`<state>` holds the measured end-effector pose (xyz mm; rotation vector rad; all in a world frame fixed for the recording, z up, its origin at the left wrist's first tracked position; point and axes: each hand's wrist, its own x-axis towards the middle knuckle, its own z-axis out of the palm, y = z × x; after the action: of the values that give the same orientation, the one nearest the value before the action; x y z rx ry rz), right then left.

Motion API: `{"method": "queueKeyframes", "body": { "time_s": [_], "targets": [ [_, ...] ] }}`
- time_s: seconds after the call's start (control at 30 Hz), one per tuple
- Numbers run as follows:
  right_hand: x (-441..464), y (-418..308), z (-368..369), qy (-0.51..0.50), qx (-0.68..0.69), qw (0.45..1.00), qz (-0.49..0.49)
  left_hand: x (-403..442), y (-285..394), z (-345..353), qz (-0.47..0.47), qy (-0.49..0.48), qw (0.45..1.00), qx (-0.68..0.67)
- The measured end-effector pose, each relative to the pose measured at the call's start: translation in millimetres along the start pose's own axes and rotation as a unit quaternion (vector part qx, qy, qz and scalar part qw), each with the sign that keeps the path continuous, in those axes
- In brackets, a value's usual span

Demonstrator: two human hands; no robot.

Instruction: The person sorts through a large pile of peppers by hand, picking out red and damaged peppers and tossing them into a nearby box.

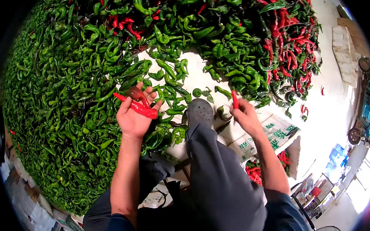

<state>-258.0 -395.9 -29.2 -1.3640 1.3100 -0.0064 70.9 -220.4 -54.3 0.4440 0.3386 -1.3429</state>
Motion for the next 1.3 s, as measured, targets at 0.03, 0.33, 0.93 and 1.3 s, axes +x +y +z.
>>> {"method": "queueKeyframes", "body": {
  "time_s": [0.03,0.33,0.93,1.3],
  "targets": [
    [-21.0,-2.3,-8.6,0.012,-0.013,0.999,0.039,-1.2,0.6,5.2,-0.003,-0.023,1.0,-0.004],
    [-244.2,93.3,-114.2,0.131,-0.425,0.882,0.157,-30.9,22.3,64.7,0.015,-0.136,0.991,0.013],
    [171.7,-38.4,114.6,-0.021,-0.294,0.932,-0.211,-142.9,111.8,28.0,-0.094,0.189,0.751,0.626],
    [171.9,-81.5,184.2,-0.131,-0.335,0.931,-0.057,-294.1,140.8,144.0,0.233,0.218,0.762,0.564]
  ]
}}
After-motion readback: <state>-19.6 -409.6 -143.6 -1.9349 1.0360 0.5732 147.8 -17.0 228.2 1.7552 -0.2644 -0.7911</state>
